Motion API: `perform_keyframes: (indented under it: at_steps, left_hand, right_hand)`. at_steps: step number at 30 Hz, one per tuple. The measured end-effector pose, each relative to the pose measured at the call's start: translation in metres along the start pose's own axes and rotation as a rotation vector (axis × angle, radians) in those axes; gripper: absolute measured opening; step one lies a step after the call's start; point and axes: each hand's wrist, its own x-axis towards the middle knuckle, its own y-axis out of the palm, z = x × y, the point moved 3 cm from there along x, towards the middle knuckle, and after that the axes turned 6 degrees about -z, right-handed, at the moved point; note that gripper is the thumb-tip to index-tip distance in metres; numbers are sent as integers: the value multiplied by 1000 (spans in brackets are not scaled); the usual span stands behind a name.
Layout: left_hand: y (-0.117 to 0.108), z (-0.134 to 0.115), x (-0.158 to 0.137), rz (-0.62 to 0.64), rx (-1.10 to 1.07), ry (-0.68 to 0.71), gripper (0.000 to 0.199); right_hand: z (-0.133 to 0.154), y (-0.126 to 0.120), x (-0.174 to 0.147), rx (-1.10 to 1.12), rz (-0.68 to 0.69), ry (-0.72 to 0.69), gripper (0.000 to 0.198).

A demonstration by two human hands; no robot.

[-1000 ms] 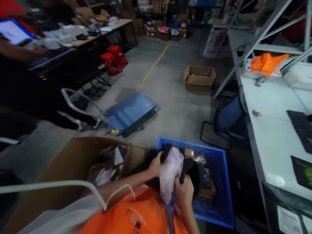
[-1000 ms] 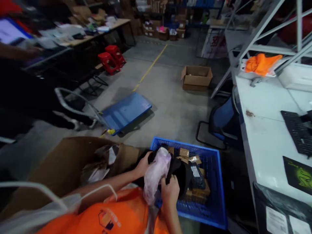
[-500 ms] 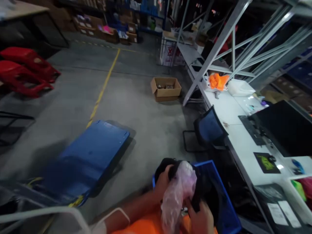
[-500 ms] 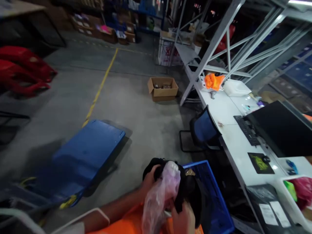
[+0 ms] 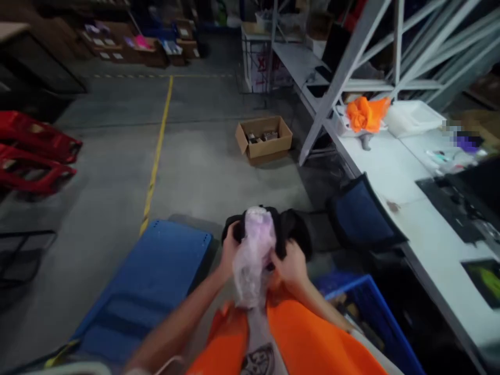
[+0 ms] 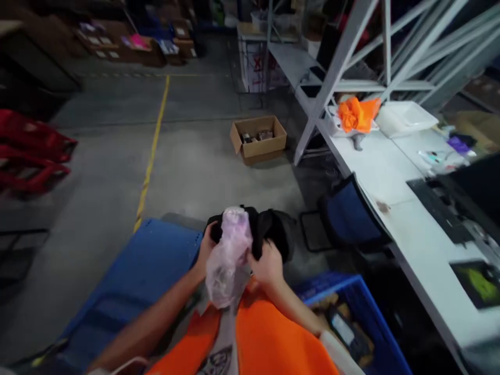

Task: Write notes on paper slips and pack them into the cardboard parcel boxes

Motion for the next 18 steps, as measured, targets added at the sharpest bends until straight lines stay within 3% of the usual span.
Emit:
perform_keyframes:
  at_steps: [4, 7, 9, 13, 18]
  left_hand:
    - [-22, 27, 121, -291, 152, -169, 64]
    - [-22, 25, 203, -405, 169, -209, 65]
    - [-12, 16, 262, -406, 175, -219, 66]
    - [34, 9, 403, -304, 168, -245, 68]
    - [137, 44, 631, -43, 82, -232, 73]
  right_hand:
    - [26, 84, 159, 117, 256, -124, 42]
    - [48, 118, 258, 143, 357, -174, 44]
    - [56, 130, 321, 120, 374, -168, 44]
    - [44, 158, 457, 75, 302, -105, 43]
    - [-15, 217, 664, 45, 143, 53, 47]
